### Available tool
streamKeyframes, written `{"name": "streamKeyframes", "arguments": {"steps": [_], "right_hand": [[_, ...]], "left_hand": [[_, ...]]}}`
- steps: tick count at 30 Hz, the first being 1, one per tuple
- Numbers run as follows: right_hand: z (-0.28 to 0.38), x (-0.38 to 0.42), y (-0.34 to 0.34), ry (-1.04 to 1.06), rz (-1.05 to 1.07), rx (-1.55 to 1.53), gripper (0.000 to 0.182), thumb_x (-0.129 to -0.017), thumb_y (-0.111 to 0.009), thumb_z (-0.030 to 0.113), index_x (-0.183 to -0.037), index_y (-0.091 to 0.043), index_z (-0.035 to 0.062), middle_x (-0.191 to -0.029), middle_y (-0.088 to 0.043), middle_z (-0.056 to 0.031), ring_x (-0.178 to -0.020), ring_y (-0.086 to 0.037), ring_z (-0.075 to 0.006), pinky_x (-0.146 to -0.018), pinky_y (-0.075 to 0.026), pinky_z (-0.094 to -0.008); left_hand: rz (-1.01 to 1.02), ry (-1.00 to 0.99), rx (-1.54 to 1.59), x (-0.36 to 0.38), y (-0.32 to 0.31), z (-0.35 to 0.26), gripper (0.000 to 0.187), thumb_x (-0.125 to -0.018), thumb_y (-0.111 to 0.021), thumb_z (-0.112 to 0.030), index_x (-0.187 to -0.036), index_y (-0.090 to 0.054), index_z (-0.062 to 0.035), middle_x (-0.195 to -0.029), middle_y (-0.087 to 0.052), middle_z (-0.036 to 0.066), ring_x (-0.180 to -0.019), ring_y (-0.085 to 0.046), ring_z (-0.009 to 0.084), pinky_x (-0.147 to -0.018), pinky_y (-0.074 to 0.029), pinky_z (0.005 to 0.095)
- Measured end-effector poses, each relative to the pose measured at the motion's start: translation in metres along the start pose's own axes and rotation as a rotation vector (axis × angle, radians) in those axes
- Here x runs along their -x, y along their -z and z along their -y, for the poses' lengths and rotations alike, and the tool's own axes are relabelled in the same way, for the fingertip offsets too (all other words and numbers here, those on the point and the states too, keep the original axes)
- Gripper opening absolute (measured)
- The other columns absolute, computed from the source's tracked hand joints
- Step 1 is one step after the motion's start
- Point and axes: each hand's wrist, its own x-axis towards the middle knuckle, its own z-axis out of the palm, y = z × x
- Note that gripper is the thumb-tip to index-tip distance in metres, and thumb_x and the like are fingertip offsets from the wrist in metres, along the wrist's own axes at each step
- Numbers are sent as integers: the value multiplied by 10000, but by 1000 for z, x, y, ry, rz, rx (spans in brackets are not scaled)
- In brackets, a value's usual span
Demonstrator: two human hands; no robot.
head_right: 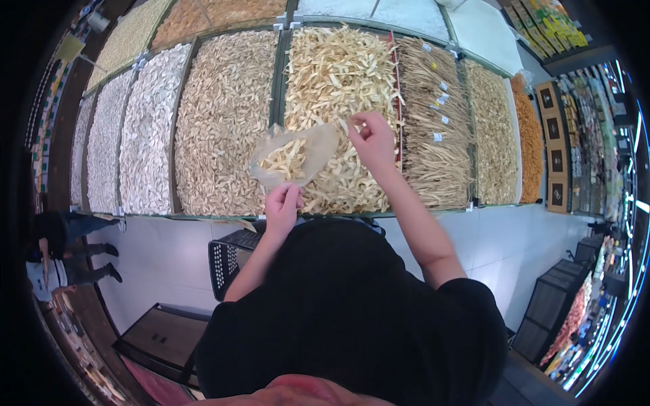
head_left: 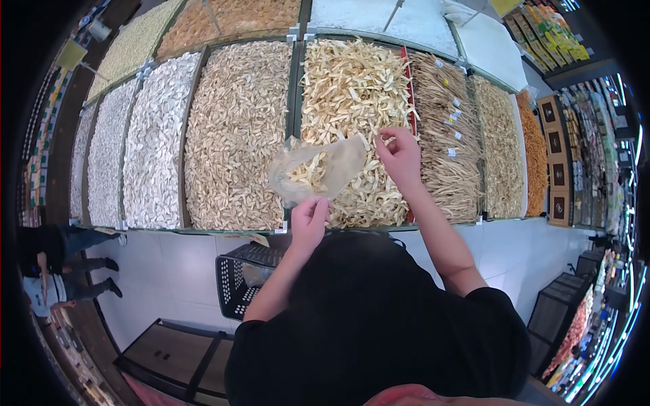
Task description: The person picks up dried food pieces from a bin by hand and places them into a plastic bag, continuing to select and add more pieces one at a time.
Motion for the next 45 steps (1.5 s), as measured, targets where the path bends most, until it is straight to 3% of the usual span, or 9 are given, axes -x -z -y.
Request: {"name": "streamKeyframes", "arguments": {"steps": [4,7,10,14,19,23,31,34,45], "right_hand": [[80,32,8,225,-33,-292,231,-853,-746,-29,-1070,-697,34,-1007,-652,-11,-617,-570,-50,-571,-460,-217],[96,45,-5,313,188,-170,309,-918,-668,-68,-1207,-664,43,-998,-617,2,-683,-566,-18,-586,-432,-184],[91,52,-21,-118,316,-387,308,-924,-668,-54,-1215,-676,48,-1025,-628,2,-683,-542,3,-578,-412,-176],[65,44,6,-209,192,-224,271,-944,-684,6,-1212,-690,43,-987,-655,11,-631,-500,14,-551,-378,-172],[-66,7,25,-176,17,174,272,-895,-755,161,-1146,-723,61,-886,-718,-42,-661,-645,-132,-626,-515,-303],[-108,2,16,-135,86,381,256,-858,-772,227,-1056,-733,69,-888,-741,-117,-856,-718,-317,-785,-563,-417],[-126,-21,-34,-232,258,501,195,-860,-724,237,-947,-713,63,-907,-723,-158,-868,-699,-356,-772,-552,-456],[-125,-23,-40,-195,224,562,217,-848,-746,257,-908,-710,52,-791,-700,-138,-768,-691,-305,-711,-545,-418],[-105,-19,-41,-113,185,595,202,-834,-746,228,-885,-685,42,-883,-699,-149,-845,-683,-340,-741,-543,-443]], "left_hand": [[42,1,-171,1,2,-5,232,-1037,-615,-146,-921,-708,32,-729,-669,34,-615,-600,66,-572,-472,238],[37,-13,-197,3,-2,-6,236,-1030,-624,-150,-910,-711,33,-715,-666,43,-605,-608,77,-571,-473,243],[54,1,-201,4,0,-5,230,-1030,-620,-146,-916,-713,31,-723,-673,48,-610,-617,82,-574,-476,245],[12,-24,-164,10,3,-5,231,-1032,-614,-140,-915,-713,34,-735,-680,49,-611,-620,82,-578,-486,247],[0,-36,-75,11,3,-1,240,-1037,-606,-133,-911,-711,40,-754,-687,46,-618,-616,75,-577,-490,240],[28,-29,-54,9,4,-1,241,-1046,-599,-130,-917,-707,43,-776,-694,42,-626,-607,60,-575,-486,223],[3,4,19,11,2,-1,211,-1047,-602,-122,-945,-700,34,-800,-686,31,-632,-593,50,-580,-469,208],[2,-16,-38,13,4,3,210,-1046,-604,-121,-939,-698,34,-791,-677,29,-634,-587,47,-584,-464,212],[-1,-21,-49,10,-6,-5,221,-1068,-555,-117,-926,-660,16,-718,-610,6,-623,-559,51,-581,-437,208]]}}
